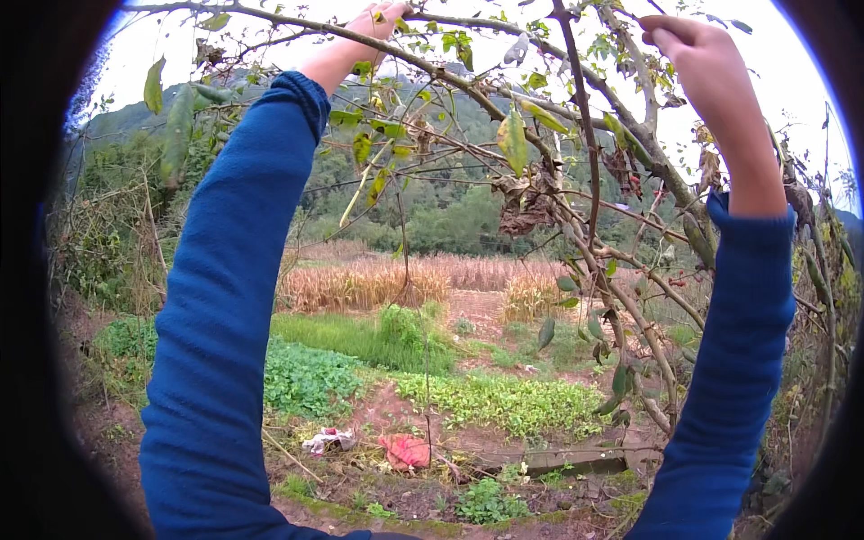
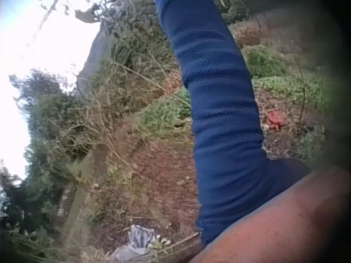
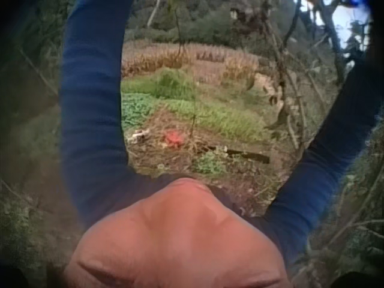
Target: The person picks small red berries from a tree branch by hand and places them into a white bowl on the ground. The person repeatedly reaches for clusters of berries, plucks them, and deposits them into the bowl.
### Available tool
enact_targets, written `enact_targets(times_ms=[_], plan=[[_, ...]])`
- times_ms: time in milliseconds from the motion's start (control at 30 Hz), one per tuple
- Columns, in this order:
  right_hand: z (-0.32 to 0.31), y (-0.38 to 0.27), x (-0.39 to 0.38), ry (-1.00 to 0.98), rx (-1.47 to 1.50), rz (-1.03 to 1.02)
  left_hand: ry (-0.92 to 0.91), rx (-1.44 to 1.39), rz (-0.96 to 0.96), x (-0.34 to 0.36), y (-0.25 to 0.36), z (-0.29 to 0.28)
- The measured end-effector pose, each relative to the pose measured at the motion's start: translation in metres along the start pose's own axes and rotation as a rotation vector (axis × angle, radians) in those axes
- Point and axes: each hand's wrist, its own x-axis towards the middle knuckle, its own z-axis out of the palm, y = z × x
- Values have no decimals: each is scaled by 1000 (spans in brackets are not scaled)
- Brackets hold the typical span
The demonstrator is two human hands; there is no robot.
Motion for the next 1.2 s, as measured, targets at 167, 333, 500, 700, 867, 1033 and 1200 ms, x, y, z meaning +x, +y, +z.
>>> enact_targets(times_ms=[167,333,500,700,867,1033,1200], plan=[[-20,-135,-97,106,-28,165,-147,133,-1,-49,12,-41],[43,-211,-162,-248,508,-73,-212,298,48,-56,42,-73],[160,-181,-144,-474,791,375,-79,-28,81,-42,54,-51],[202,-159,-107,-71,1075,595,-212,132,-9,-48,48,-39],[253,-130,-86,126,1386,845,-134,-91,-119,-50,47,-25],[290,-100,-41,303,1675,879,-166,-85,-133,-44,58,-31],[315,-93,0,249,2207,481,-146,-179,-219,-50,67,-52]])
